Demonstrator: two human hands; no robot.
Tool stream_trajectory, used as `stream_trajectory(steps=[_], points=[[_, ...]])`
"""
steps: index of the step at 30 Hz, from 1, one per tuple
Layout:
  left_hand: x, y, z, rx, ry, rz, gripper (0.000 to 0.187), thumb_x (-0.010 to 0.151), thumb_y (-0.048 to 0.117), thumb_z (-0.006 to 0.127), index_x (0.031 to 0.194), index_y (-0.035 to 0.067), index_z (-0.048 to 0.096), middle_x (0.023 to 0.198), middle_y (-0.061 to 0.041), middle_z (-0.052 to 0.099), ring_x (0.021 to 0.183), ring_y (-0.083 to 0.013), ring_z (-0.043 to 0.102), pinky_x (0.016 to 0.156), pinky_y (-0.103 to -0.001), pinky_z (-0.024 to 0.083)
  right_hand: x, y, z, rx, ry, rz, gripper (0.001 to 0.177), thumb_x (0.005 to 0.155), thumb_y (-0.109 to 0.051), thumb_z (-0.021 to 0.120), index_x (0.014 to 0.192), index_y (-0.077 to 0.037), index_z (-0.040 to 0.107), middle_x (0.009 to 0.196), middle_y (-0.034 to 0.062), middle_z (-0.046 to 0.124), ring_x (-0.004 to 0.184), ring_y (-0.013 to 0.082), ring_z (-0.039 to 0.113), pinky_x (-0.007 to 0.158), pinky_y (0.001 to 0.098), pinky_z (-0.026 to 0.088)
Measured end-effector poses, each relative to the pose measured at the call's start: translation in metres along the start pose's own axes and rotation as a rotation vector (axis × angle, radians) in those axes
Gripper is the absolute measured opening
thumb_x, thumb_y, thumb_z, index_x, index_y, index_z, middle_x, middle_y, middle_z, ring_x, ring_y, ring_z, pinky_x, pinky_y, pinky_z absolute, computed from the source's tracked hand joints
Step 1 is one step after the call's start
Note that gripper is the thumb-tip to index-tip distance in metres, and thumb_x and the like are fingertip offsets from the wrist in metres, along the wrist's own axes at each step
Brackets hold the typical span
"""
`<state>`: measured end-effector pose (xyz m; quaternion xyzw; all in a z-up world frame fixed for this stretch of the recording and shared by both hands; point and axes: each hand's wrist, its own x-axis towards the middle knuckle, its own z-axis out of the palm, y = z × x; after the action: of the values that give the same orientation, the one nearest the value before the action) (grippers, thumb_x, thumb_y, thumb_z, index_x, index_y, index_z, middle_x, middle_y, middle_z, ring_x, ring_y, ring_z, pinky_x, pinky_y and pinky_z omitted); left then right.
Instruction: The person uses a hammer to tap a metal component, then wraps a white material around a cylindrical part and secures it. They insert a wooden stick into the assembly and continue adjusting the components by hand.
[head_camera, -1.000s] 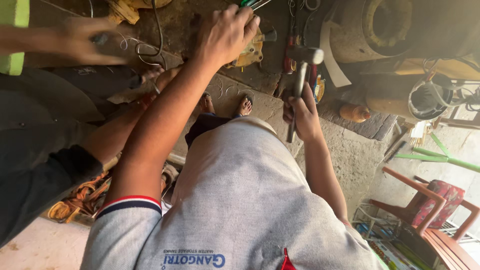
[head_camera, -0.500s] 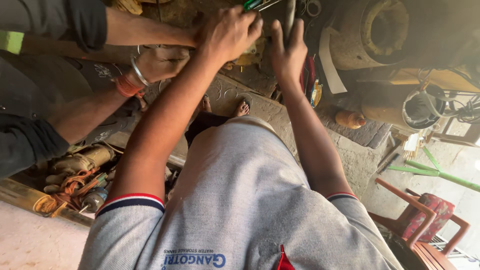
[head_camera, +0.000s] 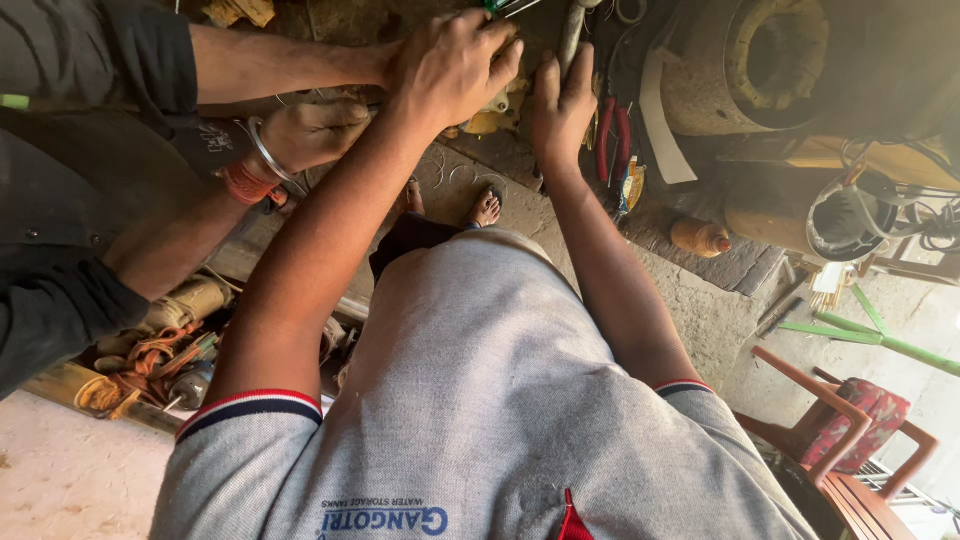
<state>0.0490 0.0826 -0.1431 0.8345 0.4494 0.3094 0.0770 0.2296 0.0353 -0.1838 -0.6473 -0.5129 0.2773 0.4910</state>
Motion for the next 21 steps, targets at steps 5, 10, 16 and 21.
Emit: stream_trajectory(steps=[5,10,16,21], points=[[0.011,-0.001,-0.014,-0.056,-0.086,-0.015,0.037,0.107,0.039,0.061,0.11,0.006,0.078,0.095,-0.018,0.075,0.076,-0.0309,0.073,0.067,-0.044,0.059,0.005,-0.005,0.001,0.033,-0.027,-0.026,0.028,0.107,-0.028,0.058,0.115,-0.002,0.056,0.073,0.0124,0.065,0.064,0.0153,0.058,0.058,0.0353,0.049],[0.017,-0.01,-0.018,-0.043,-0.348,-0.169,0.044,0.11,0.048,0.055,0.108,0.009,0.076,0.084,-0.013,0.075,0.064,-0.0276,0.07,0.057,-0.044,0.055,0.002,-0.006,0.007,0.114,-0.082,0.004,0.03,0.107,-0.028,0.058,0.119,-0.001,0.055,0.072,0.0089,0.064,0.063,0.0129,0.055,0.055,0.0341,0.047],[0.003,-0.002,-0.011,-0.099,0.087,-0.388,0.053,0.099,0.06,0.063,0.106,0.009,0.074,0.077,-0.013,0.075,0.064,-0.0299,0.071,0.054,-0.044,0.056,0.004,0.002,0.007,0.077,-0.032,-0.022,0.034,0.105,-0.027,0.057,0.124,0.0,0.053,0.068,0.0103,0.057,0.059,0.0136,0.049,0.051,0.0345,0.043],[-0.016,-0.009,-0.035,-0.327,-0.004,-0.416,0.049,0.104,0.058,0.062,0.116,0.012,0.07,0.094,-0.01,0.079,0.087,-0.0274,0.077,0.077,-0.046,0.059,0.01,0.01,0.003,-0.036,0.022,-0.089,0.026,0.107,-0.029,0.059,0.111,-0.003,0.056,0.069,0.0119,0.06,0.061,0.0178,0.053,0.054,0.037,0.046]])
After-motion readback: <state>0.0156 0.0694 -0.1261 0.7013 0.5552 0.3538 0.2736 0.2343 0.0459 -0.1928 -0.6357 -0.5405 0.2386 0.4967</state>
